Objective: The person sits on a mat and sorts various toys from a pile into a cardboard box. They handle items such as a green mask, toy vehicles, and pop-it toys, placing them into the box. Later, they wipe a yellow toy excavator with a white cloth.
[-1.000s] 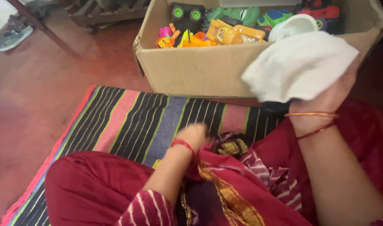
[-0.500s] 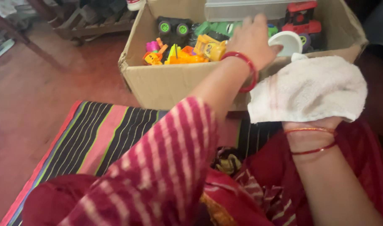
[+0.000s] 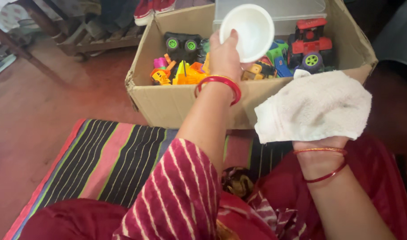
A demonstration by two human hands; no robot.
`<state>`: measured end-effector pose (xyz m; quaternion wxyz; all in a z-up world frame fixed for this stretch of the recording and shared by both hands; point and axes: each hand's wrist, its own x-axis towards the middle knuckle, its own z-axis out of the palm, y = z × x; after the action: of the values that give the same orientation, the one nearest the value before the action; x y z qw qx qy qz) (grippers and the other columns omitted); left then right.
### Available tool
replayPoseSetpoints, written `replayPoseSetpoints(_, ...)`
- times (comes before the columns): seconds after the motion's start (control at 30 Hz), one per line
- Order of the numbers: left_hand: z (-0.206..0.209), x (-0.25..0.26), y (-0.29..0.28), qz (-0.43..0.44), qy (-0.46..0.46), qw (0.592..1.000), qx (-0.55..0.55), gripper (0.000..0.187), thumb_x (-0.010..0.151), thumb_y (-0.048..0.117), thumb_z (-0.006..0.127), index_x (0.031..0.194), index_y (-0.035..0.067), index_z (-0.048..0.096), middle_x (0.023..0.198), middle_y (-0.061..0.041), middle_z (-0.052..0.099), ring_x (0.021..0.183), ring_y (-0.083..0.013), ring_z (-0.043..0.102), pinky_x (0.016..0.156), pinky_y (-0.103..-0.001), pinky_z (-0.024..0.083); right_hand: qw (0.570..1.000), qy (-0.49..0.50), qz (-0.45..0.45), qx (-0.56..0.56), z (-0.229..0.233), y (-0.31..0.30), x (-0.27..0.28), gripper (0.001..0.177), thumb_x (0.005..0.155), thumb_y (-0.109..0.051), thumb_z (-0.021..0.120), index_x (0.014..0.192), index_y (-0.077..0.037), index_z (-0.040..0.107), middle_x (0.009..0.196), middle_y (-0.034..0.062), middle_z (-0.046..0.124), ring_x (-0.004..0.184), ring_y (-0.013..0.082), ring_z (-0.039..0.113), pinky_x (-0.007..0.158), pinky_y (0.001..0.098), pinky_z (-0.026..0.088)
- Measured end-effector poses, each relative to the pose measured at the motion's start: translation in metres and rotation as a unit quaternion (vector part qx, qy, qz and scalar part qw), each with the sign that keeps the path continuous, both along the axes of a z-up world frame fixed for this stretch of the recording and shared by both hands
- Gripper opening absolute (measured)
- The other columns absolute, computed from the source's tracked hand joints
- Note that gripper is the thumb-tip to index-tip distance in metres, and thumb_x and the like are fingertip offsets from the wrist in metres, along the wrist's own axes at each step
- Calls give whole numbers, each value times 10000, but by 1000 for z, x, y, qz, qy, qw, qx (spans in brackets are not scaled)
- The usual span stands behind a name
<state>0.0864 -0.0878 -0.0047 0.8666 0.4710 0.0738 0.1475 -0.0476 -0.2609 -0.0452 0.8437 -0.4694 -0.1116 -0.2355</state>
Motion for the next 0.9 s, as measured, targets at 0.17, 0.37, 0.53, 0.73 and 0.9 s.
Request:
replayPoseSetpoints(0.17, 27, -65, -3, -2, -94, 990, 107, 442, 957, 273, 604, 1336, 50, 560, 1197, -153, 654, 998, -266, 692, 688, -503, 649, 999, 19, 22, 34, 5, 5, -5, 366, 1022, -173, 606, 1337, -31, 484, 1313, 109, 567, 1220, 238, 566, 1094, 377, 455)
replayPoseSetpoints(0.37, -23, -199, 9, 85, 65, 937, 332, 377, 939, 278, 585, 1211, 34, 679, 1130, -130, 765, 1049, -196, 733, 920, -329, 555, 996, 27, 38, 82, 13, 14, -17, 404, 988, -193, 601, 1341, -31, 491, 1325, 119, 575, 1233, 253, 571, 1097, 391, 454)
replayPoseSetpoints(0.53, -32, -204, 3, 84, 41, 960, 264, 456, 1060, 393, 480, 1212, -2, 648, 1105, -119, 724, 1020, -187, 679, 917, -316, 511, 985, -77, 40, -150, 17, 60, -59, 486, 950, -110, 648, 1382, -25, 441, 1374, 132, 539, 1278, 261, 535, 1115, 393, 438)
replayPoseSetpoints(0.73, -4, -187, 15, -15, 53, 994, 93, 391, 902, 277, 697, 1171, -3, 657, 1078, -100, 727, 939, -151, 680, 813, -299, 552, 935, -70, -119, -327, 11, 74, -83, 381, 950, -123, 671, 1277, 27, 546, 1204, 164, 637, 1113, 244, 645, 995, 365, 506)
replayPoseSetpoints(0.9, 6, -187, 9, -127, 103, 979, 122, 366, 900, 284, 684, 1114, -13, 690, 975, -81, 732, 827, -146, 678, 731, -297, 555, 954, -89, -75, -276, 2, 65, -84, 514, 1003, -232, 588, 1381, 90, 458, 1380, 224, 566, 1223, 302, 618, 1059, 386, 476)
